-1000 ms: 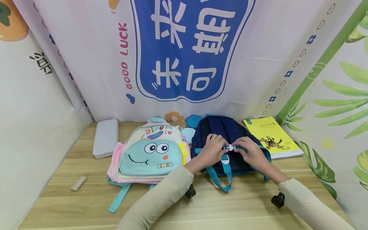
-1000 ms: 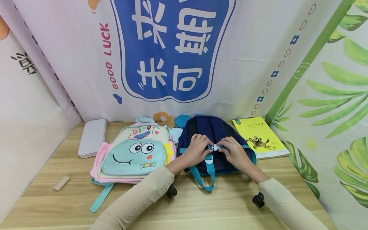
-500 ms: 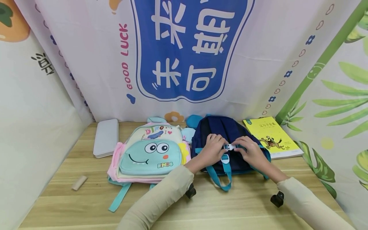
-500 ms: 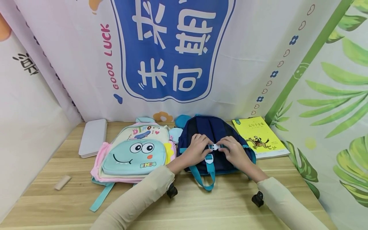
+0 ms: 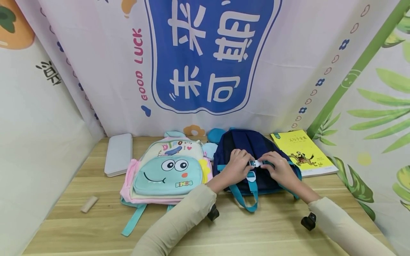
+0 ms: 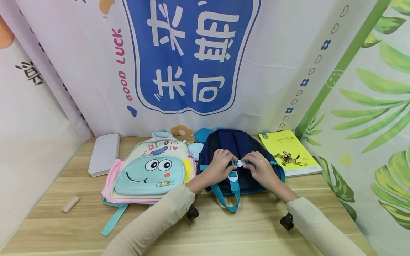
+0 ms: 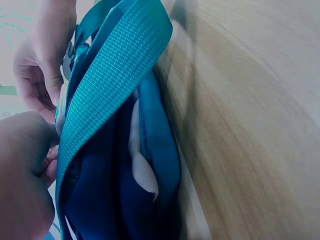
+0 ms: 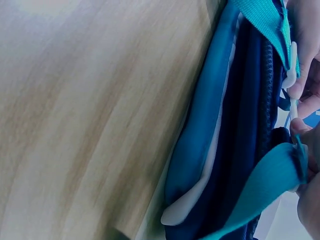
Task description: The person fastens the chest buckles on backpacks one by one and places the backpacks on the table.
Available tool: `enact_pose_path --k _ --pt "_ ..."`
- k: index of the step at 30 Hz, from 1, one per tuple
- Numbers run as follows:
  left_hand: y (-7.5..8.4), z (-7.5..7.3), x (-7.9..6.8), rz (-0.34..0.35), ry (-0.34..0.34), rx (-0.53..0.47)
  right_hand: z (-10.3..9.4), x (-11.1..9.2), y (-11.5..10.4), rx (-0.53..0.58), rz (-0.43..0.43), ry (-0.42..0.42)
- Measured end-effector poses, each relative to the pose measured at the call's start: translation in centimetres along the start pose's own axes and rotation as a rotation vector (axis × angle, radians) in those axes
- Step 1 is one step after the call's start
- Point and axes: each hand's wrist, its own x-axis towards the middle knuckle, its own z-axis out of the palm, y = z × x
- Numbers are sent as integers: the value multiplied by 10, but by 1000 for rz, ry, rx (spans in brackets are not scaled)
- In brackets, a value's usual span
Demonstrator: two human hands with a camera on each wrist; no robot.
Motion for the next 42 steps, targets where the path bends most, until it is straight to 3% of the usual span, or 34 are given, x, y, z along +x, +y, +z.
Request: enact_pose_path --k 10,23,31,42 --pt "0 0 -1 27 35 -1 1 0 0 1 -13 19" --pt "-5 6 1 38 38 -100 3 0 -2 9 -1 10" --pt "2 1 0 21 31 3 3 -1 -1 -3 -10 -5" --pt "1 2 -1 57 94 120 3 -2 0 -21 -59 -16"
